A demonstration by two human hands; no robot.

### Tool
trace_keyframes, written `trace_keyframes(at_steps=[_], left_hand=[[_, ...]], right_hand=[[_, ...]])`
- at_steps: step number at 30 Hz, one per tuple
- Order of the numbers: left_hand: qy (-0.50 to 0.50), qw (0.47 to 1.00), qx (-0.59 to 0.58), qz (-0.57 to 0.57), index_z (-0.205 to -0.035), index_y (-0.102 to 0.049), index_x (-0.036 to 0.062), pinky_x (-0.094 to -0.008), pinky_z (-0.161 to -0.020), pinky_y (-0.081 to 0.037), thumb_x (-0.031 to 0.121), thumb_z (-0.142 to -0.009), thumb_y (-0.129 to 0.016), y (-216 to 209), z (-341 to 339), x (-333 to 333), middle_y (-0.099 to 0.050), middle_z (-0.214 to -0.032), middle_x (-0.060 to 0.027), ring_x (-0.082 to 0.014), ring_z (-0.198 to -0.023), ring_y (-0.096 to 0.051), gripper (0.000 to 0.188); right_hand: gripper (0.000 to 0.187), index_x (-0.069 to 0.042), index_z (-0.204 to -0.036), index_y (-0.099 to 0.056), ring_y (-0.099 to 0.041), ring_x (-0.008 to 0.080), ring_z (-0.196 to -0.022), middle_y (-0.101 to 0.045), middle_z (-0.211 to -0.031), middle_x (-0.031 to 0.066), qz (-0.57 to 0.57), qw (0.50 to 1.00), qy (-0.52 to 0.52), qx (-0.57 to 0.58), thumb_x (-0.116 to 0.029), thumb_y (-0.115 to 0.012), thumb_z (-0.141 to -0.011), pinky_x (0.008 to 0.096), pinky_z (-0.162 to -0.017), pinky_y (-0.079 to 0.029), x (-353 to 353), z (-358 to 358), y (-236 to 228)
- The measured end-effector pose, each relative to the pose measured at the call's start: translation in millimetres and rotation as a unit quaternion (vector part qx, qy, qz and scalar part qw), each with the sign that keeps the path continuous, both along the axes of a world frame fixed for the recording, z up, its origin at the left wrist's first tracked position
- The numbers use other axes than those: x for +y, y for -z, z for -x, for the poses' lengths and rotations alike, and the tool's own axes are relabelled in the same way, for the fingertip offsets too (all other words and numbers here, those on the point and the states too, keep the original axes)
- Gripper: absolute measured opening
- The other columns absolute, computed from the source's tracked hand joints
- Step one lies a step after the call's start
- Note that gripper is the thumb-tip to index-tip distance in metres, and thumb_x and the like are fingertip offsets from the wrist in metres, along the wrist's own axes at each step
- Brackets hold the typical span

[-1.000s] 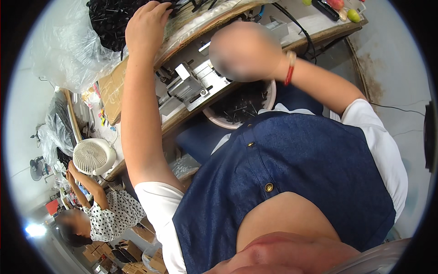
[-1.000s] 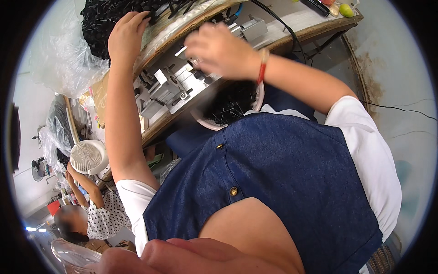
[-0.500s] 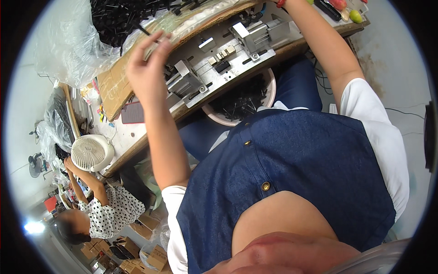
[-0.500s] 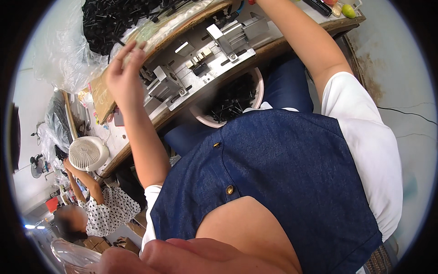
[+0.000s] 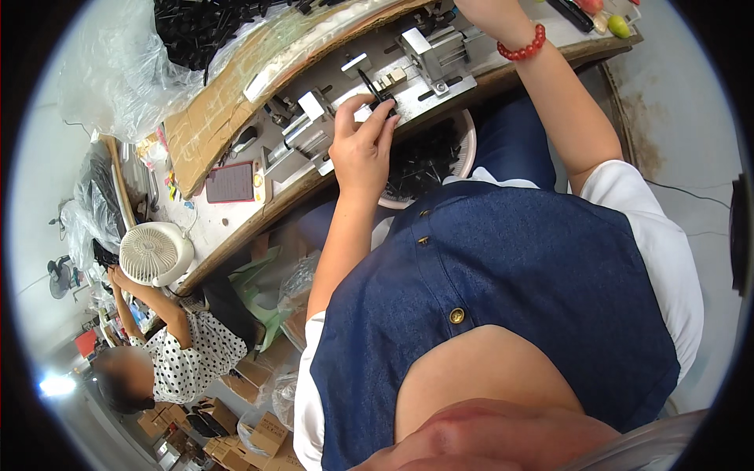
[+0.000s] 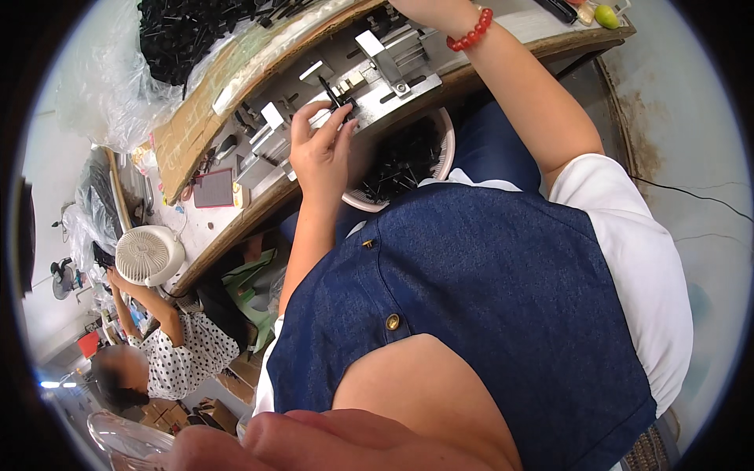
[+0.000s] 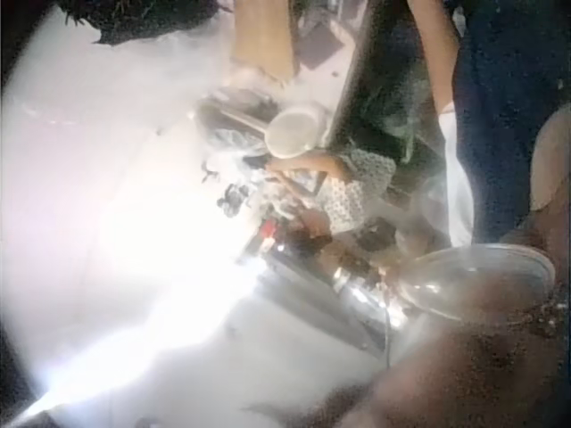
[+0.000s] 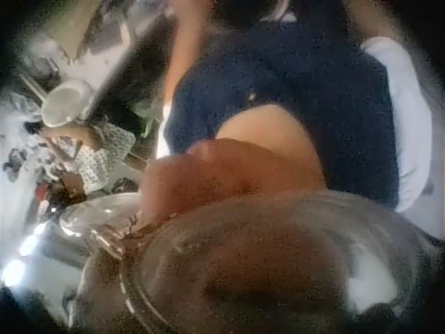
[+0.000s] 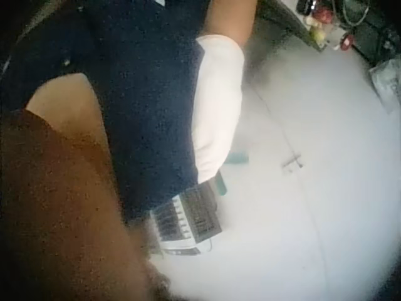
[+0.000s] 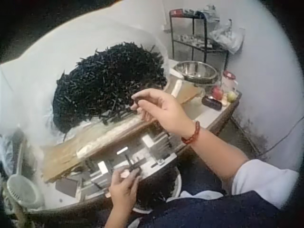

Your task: The person repeatedly picks up small black plastic components from a pile on the table and inserts them into a metal jig. They manipulate the parts with both hands to fit them into the fixture, then remove them and return them to the pile, repeating this cycle continuously.

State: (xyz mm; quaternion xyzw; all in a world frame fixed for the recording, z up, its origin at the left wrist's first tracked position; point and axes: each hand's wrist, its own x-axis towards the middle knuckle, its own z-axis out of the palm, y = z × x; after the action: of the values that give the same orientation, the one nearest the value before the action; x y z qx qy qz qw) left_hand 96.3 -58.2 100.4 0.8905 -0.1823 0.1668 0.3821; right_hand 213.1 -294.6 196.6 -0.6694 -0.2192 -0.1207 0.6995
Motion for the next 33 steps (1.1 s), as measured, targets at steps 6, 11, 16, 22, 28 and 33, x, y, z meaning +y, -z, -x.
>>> trace_keyframes(at_steps=[6, 11, 16, 22, 28, 33], left_hand=[[-0.01, 0.997, -0.065, -0.034, -0.122, -0.075, 0.0134, -0.0312, -0.079, -0.06, 0.01, -0.085, -0.081, 1, -1, -7, -0.071, -0.131, -0.0081, -0.0214, -0.092, -0.075, 0.037], [-0.002, 0.999, -0.011, -0.033, -0.129, -0.072, 0.0135, -0.0312, -0.073, -0.059, 0.01, -0.085, -0.081, -8, 1, -4, -0.069, -0.133, -0.0093, -0.0216, -0.094, -0.073, 0.044], [0.027, 0.986, -0.16, -0.038, -0.125, -0.073, 0.0167, -0.0333, -0.065, -0.055, 0.01, -0.089, -0.076, -44, -35, 15, -0.067, -0.121, -0.0067, -0.0221, -0.069, -0.066, 0.036], [0.052, 0.966, -0.154, -0.201, -0.1, -0.073, 0.0044, -0.0452, -0.096, -0.051, 0.008, -0.087, -0.061, -117, -129, 27, -0.069, -0.111, -0.0144, -0.0381, -0.113, -0.063, 0.018], [0.149, 0.953, -0.09, -0.248, -0.109, -0.074, 0.0077, -0.0379, -0.081, -0.053, 0.012, -0.091, -0.069, -128, -169, 40, -0.069, -0.102, -0.0125, -0.0294, -0.09, -0.066, 0.019], [0.111, 0.99, -0.004, -0.088, -0.113, -0.076, 0.0108, -0.0294, -0.069, -0.051, 0.012, -0.093, -0.073, -120, -145, 47, -0.071, -0.095, -0.0057, -0.0146, -0.08, -0.067, 0.021]], right_hand=[[0.022, -0.003, -0.125, -0.064, -0.064, 0.0071, -0.09, -0.069, -0.107, 0.0018, -0.005, 0.999, 0.005, 0.034, -0.01, -0.059, -0.105, 0.0224, -0.072, -0.054, 9, 42, -3], [0.021, -0.009, -0.117, -0.066, -0.063, 0.0178, -0.103, -0.066, -0.129, 0.0099, 0.042, 0.996, -0.083, -0.001, -0.013, -0.068, -0.096, 0.0322, -0.087, -0.051, 8, 64, 18], [0.02, -0.003, -0.113, -0.066, -0.062, 0.0236, -0.107, -0.062, -0.115, 0.0102, 0.273, 0.949, 0.02, -0.156, -0.005, -0.069, -0.093, 0.0339, -0.09, -0.05, 25, 101, 39], [0.022, -0.004, -0.109, -0.066, -0.056, 0.0302, -0.114, -0.063, -0.13, 0.0082, 0.407, 0.884, 0.039, -0.225, -0.006, -0.071, -0.087, 0.0395, -0.098, -0.05, 47, 109, 74], [0.026, -0.006, -0.108, -0.067, -0.056, 0.0283, -0.114, -0.063, -0.131, 0.0062, 0.487, 0.83, 0.057, -0.265, -0.007, -0.069, -0.082, 0.0394, -0.098, -0.052, 52, 96, 84], [0.023, -0.007, -0.11, -0.067, -0.057, 0.0286, -0.115, -0.065, -0.128, 0.006, 0.463, 0.842, 0.035, -0.273, -0.012, -0.07, -0.088, 0.0382, -0.098, -0.052, 48, 87, 77]])
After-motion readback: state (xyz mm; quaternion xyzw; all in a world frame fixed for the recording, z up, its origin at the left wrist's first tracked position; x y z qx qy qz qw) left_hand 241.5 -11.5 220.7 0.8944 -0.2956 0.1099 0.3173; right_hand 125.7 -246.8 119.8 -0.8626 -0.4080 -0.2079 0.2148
